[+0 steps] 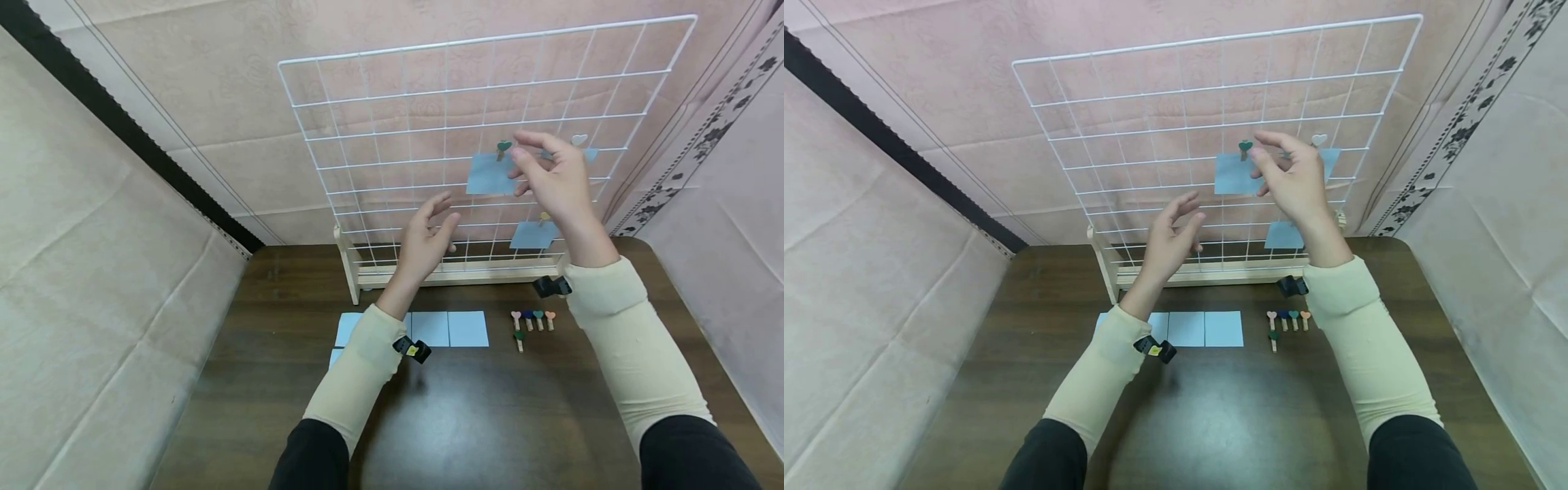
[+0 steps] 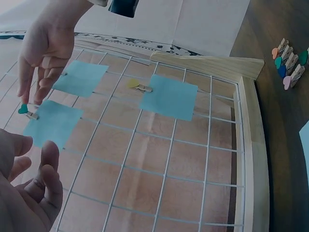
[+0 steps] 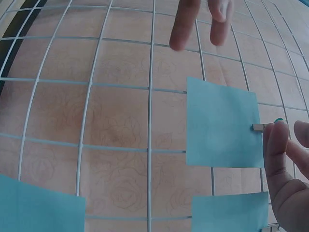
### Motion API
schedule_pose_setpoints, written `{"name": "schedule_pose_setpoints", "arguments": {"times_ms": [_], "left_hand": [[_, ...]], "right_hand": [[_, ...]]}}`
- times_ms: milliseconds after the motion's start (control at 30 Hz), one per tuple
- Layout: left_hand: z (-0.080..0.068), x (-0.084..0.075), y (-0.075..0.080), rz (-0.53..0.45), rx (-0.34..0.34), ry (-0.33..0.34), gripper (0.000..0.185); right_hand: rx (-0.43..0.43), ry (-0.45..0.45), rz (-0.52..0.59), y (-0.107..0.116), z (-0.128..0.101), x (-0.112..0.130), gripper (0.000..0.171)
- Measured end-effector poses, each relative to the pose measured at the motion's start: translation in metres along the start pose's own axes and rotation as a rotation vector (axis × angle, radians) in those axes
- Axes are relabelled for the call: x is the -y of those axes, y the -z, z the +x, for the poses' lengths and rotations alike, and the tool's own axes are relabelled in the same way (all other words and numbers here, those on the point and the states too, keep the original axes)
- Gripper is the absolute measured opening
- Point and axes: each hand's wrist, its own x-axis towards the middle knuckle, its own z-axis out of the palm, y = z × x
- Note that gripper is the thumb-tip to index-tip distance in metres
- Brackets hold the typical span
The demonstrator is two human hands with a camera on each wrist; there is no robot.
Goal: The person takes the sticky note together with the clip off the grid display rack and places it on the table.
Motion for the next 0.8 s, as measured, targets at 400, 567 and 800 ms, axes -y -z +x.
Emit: {"name": "schedule_pose_setpoints", "arguments": {"times_ms": [400,567,800], "left_hand": [[0.023,-0.006,-0.004,-0.02,0.034,0.024,0.055],[0.03,-0.008,-0.008,-0.046,0.037,0.071,0.054],[0.04,-0.015,-0.016,0.018,0.04,0.121,0.047]], "right_hand": [[0.016,0.017,-0.048,-0.009,0.011,0.004,0.037],[0.027,0.011,-0.046,-0.013,0.014,0.004,0.036],[0.017,0.003,-0.048,-0.013,0.015,0.001,0.031]]}}
